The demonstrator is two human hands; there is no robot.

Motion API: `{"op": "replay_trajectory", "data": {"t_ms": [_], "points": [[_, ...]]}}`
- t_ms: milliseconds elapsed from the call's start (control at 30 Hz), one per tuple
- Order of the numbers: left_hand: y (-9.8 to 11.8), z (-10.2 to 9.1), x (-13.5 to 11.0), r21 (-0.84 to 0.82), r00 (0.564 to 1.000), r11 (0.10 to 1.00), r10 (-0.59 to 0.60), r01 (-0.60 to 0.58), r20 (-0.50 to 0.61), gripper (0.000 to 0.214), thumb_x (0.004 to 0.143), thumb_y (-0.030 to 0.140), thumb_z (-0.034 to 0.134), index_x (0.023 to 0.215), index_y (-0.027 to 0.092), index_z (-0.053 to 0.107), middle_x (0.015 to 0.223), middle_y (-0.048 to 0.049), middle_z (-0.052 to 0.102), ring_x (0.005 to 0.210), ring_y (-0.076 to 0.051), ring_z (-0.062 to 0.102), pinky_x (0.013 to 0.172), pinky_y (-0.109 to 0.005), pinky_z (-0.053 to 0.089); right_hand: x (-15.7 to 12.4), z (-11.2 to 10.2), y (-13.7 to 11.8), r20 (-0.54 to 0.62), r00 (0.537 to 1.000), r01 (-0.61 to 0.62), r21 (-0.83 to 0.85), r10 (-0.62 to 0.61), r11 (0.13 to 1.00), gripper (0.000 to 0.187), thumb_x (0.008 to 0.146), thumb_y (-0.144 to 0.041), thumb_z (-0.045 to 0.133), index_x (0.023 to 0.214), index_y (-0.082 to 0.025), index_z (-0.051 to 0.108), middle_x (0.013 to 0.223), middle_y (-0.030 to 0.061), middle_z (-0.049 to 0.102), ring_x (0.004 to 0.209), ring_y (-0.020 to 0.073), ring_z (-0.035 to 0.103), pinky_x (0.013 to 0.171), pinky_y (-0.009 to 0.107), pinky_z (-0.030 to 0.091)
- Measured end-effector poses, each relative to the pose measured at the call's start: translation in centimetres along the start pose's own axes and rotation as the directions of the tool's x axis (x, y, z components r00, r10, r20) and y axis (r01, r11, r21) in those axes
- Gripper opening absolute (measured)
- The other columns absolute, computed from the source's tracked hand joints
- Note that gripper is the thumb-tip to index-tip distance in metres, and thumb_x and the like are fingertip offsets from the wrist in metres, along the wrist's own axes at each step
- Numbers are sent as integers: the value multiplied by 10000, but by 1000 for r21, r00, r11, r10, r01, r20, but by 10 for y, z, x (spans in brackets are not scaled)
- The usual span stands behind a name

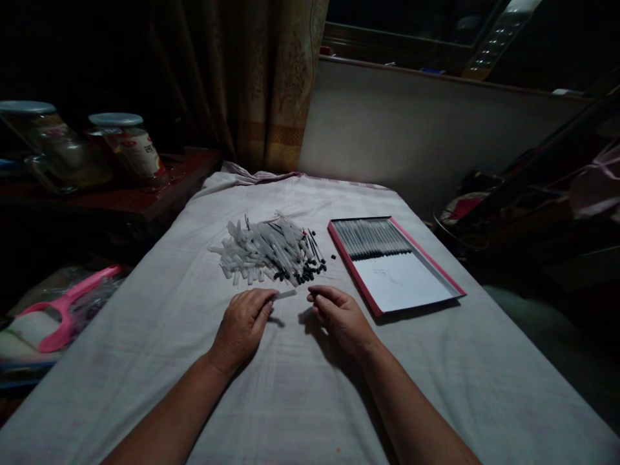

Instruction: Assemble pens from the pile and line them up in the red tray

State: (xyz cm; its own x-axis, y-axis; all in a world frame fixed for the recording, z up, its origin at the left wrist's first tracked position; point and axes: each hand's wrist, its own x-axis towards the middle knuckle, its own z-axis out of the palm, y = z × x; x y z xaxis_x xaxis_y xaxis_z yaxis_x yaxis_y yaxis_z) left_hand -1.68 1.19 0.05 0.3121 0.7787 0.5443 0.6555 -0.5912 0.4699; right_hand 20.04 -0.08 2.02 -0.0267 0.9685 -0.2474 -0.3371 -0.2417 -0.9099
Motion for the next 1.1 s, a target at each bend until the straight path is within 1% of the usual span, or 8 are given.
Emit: {"op": "replay_trajectory", "data": {"t_ms": [67,167,267,333,500,733,967,1100], "points": [[2,-2,0,-3,1000,1000,16,-16,4,224,958,252,472,1096,205,641,978,-66,734,909,-213,673,822,-363,520,-2,4,0,17,999,-30,59,29,998,371,574,-371,863,889,-195,777,818,38,712,559,78,566,487,191,412],[4,-4,0,-8,999,999,34,-34,24,227,956,238,484,1117,216,643,972,-61,734,903,-207,673,818,-358,517,-2,5,1,42,998,-48,83,45,995,355,581,-342,859,892,-195,773,798,23,695,567,69,560,489,177,390],[4,-4,0,-9,998,999,49,-49,30,246,961,253,487,1144,233,649,966,-62,733,900,-207,673,809,-363,514,-1,6,2,66,998,-16,58,12,998,349,611,-317,837,925,-193,749,712,-14,646,518,57,498,477,180,361],[4,-3,0,-6,998,998,57,-56,31,253,963,267,488,1153,240,654,959,-65,732,894,-209,672,803,-367,510,-1,6,2,65,998,21,30,-23,999,321,622,-302,824,906,-192,722,653,-40,603,495,57,459,472,187,348],[4,-2,0,1,996,997,74,-74,42,255,965,277,493,1157,242,658,950,-65,726,882,-211,663,796,-372,496,-4,7,0,56,996,67,-75,-62,995,248,659,-332,794,813,-183,671,565,-63,541,494,73,450,485,199,363],[6,-2,0,17,995,997,76,-77,66,242,958,250,512,1152,236,657,949,-58,719,881,-210,651,793,-363,481,-5,7,1,69,995,81,-115,-74,990,256,681,-359,778,840,-187,675,603,-42,593,509,90,505,497,209,401],[6,-2,0,14,994,995,93,-94,53,231,963,248,512,1145,221,651,936,-57,718,868,-202,652,789,-354,481,-4,6,4,49,991,130,-175,-124,976,232,690,-348,756,835,-183,684,634,-32,592,542,97,516,509,214,412],[6,-2,0,18,994,995,93,-94,62,230,965,245,511,1147,219,649,941,-56,715,871,-198,649,791,-353,477,-3,5,9,80,986,159,-237,-144,958,223,721,-346,731,869,-186,686,666,-18,618,554,116,547,521,235,448]]}}
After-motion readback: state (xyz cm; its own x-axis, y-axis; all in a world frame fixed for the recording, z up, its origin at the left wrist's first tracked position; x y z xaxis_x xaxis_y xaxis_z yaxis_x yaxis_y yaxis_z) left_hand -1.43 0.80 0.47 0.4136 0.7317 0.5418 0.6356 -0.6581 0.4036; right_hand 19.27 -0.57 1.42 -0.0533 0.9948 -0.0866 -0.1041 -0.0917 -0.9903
